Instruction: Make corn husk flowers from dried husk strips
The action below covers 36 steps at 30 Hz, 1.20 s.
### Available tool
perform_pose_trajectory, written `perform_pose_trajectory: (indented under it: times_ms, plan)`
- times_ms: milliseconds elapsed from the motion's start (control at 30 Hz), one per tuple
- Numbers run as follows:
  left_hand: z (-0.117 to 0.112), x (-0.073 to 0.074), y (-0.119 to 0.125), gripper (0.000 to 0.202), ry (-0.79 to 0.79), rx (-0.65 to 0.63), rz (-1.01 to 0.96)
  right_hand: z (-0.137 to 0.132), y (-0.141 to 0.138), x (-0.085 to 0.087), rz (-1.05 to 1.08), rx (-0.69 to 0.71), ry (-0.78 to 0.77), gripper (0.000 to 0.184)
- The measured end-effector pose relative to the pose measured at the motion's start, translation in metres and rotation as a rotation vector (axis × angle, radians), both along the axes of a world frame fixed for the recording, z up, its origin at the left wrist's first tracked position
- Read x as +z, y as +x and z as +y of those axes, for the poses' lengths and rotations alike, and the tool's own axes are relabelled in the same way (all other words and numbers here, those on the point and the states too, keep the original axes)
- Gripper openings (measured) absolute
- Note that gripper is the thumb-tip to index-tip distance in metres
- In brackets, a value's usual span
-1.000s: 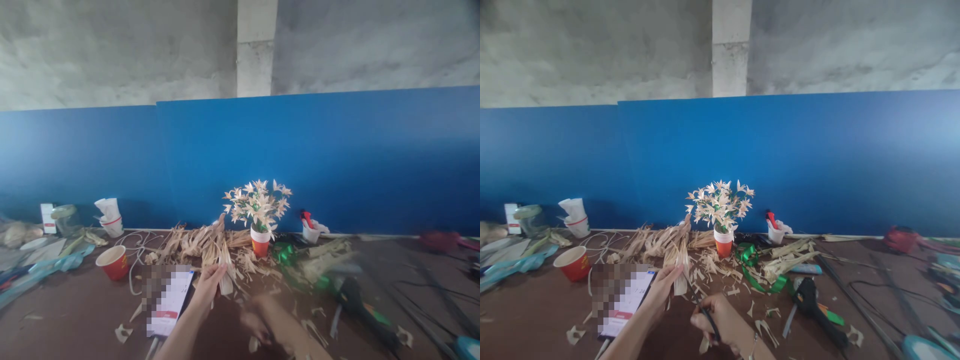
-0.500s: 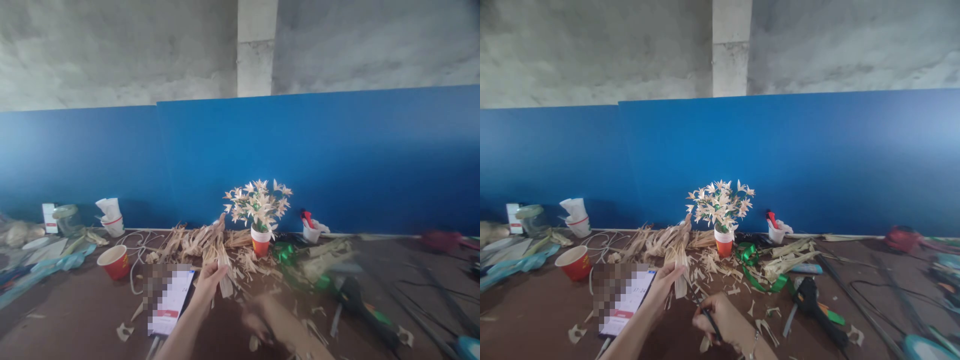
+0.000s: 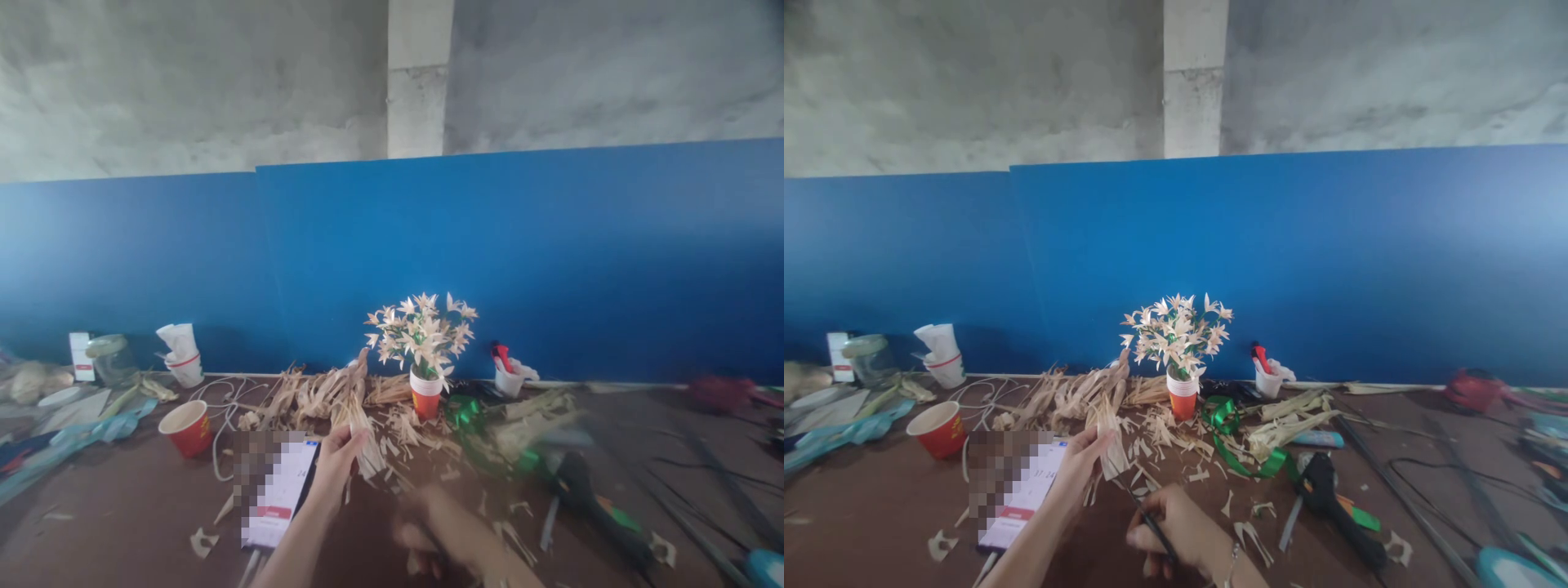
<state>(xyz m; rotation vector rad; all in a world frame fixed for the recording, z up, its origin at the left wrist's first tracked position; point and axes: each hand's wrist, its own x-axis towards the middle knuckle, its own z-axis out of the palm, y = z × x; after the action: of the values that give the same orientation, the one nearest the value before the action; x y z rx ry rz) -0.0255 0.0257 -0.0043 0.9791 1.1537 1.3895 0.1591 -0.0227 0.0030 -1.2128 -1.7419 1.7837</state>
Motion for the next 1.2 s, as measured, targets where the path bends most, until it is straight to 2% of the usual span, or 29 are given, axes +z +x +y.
perform_pose_trajectory:
  times_ms: [400, 667, 900, 1200]
  plan:
    - [0.001, -0.001, -0.002, 0.036, 0.041, -0.049, 0.033, 0.006, 0.003, -0.009, -0.055, -0.008, 0.011, 0.03]
    - [0.001, -0.003, -0.002, 0.036, 0.034, -0.043, 0.02, 0.004, 0.001, -0.006, -0.065, -0.054, 0.025, 0.022]
    - [-0.001, 0.002, 0.001, 0.039, -0.004, -0.057, -0.043, 0.009, 0.001, -0.017, -0.05, -0.059, 0.016, 0.022]
    - [-0.001, 0.0, 0.0, 0.038, 0.01, -0.068, -0.022, 0.003, 0.001, -0.003, -0.108, -0.08, 0.033, 0.021]
